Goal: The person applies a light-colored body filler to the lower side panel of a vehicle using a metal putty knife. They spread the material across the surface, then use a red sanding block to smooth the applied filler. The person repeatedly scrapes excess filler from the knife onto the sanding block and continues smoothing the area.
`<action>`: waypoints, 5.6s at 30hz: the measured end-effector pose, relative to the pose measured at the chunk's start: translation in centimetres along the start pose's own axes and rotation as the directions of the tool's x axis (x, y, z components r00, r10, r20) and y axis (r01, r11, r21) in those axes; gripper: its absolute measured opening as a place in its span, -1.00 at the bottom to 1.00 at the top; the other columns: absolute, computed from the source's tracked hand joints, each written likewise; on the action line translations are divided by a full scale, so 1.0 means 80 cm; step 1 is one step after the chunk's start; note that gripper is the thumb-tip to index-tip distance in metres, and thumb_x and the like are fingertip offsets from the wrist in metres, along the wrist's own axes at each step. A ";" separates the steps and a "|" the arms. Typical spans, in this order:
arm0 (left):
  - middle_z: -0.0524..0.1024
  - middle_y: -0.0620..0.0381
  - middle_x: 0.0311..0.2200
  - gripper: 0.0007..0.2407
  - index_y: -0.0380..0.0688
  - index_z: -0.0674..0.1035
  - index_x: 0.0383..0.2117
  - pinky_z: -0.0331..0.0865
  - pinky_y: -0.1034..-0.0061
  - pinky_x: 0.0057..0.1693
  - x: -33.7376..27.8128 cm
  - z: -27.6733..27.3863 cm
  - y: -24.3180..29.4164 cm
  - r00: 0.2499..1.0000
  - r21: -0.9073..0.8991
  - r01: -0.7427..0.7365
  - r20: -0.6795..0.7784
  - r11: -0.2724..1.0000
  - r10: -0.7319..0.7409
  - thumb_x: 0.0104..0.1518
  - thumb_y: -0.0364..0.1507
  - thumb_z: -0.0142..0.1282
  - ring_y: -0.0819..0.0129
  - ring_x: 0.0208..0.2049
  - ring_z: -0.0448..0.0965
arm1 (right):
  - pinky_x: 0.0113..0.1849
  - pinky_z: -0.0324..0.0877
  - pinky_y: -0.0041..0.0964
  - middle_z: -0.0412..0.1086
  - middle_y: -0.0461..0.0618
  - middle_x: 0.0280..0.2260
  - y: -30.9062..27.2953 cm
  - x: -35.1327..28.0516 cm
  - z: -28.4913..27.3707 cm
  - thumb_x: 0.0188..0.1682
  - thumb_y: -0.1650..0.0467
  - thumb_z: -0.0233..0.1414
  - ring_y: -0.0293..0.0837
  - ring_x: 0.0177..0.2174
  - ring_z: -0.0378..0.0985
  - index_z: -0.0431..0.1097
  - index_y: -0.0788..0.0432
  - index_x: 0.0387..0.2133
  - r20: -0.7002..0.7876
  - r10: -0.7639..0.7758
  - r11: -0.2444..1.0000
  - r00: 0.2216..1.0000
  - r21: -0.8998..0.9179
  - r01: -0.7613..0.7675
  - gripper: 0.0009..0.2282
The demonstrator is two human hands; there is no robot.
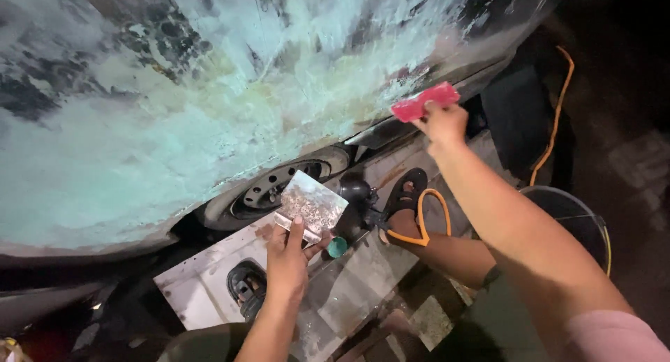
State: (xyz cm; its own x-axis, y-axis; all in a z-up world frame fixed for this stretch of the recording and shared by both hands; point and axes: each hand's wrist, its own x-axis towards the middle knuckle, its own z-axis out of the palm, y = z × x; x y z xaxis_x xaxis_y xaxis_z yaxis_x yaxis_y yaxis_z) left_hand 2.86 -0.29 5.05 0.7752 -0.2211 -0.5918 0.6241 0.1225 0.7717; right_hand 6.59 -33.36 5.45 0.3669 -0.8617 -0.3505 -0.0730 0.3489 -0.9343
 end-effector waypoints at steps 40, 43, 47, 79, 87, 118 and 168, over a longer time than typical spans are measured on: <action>0.28 -0.45 0.02 -0.47 -0.58 0.17 0.21 0.57 -0.01 0.16 0.088 -0.057 0.042 0.918 -0.537 -0.367 -0.338 0.759 0.205 0.32 -0.30 0.01 -0.26 -0.01 0.60 | -0.13 0.62 -0.03 0.37 -0.12 -0.34 0.220 -0.126 0.034 -0.04 0.31 0.21 -0.04 -0.28 0.58 0.42 0.12 -0.02 0.525 0.304 0.914 0.795 0.074 -0.398 -0.67; 0.31 -0.44 0.02 -0.51 -0.62 0.15 0.20 0.59 0.02 0.18 0.104 -0.075 0.090 0.930 -0.583 -0.353 -0.307 0.731 0.204 0.33 -0.38 -0.04 -0.27 0.01 0.59 | -0.35 0.68 0.07 0.38 0.02 -0.40 0.269 -0.120 0.111 -0.09 0.39 0.28 0.04 -0.42 0.57 0.40 0.16 -0.06 0.447 0.313 0.931 0.838 0.029 -0.363 -0.66; 0.32 -0.41 -0.03 -0.57 -0.66 0.15 0.18 0.62 0.02 0.18 0.029 -0.066 0.140 0.948 -0.639 -0.313 -0.261 0.702 0.184 0.33 -0.48 -0.07 -0.29 0.03 0.57 | -0.43 0.70 0.06 0.41 0.10 -0.46 0.253 -0.153 0.142 -0.16 0.47 0.27 0.12 -0.47 0.60 0.36 0.13 -0.12 0.422 0.256 0.939 0.870 0.105 -0.328 -0.66; 0.48 -0.24 -0.28 -0.76 -0.46 0.37 -0.23 0.72 0.10 -0.06 0.062 -0.145 -0.019 0.897 -0.708 -0.400 -0.431 0.582 0.093 0.33 -0.42 0.05 -0.24 -0.22 0.69 | 0.00 0.63 -0.05 0.28 0.18 -0.06 0.160 -0.239 0.212 -0.07 0.56 0.14 0.18 -0.05 0.54 0.18 0.35 0.02 0.547 0.257 0.808 0.797 0.330 -0.488 -0.60; 0.54 -0.29 -0.21 -0.71 -0.45 0.40 -0.08 0.70 0.15 0.01 0.036 -0.148 -0.003 0.906 -0.669 -0.347 -0.421 0.657 0.050 0.34 -0.36 0.02 -0.12 -0.18 0.69 | -0.06 0.68 -0.15 0.31 -0.08 -0.13 0.203 -0.234 0.164 -0.05 0.46 0.22 -0.04 -0.12 0.49 0.31 0.00 -0.05 0.466 0.153 0.925 0.872 0.244 -0.292 -0.67; 0.10 -0.50 0.29 -0.44 -0.44 0.13 0.32 0.53 0.02 0.28 0.046 -0.124 0.005 0.931 -0.666 -0.337 -0.342 0.666 0.129 0.33 -0.35 0.08 -0.33 0.22 0.34 | -0.05 0.65 0.12 0.29 0.04 -0.22 0.140 -0.224 0.137 0.01 0.46 0.19 -0.04 -0.22 0.49 0.36 0.22 0.01 0.438 -0.042 0.970 0.898 0.233 -0.068 -0.69; 0.30 -0.56 0.07 -0.50 -0.64 0.09 0.24 0.57 -0.11 0.15 0.129 0.053 0.022 0.862 -0.464 -0.492 -0.380 0.737 0.336 0.30 -0.55 0.05 -0.25 0.06 0.55 | -0.25 0.57 0.10 0.42 0.09 -0.31 0.295 -0.027 -0.118 0.03 0.41 0.19 0.03 -0.35 0.59 0.39 0.20 -0.03 0.326 0.185 0.971 0.927 0.083 -0.223 -0.73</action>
State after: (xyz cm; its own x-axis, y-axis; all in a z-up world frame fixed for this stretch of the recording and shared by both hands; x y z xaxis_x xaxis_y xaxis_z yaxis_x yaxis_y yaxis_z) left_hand 11.55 -6.47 1.25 0.9151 0.2184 -0.3389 0.1237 0.6478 0.7517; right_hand -4.71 -26.74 -16.45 0.6292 -0.6143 -0.4761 -0.0755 0.5614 -0.8241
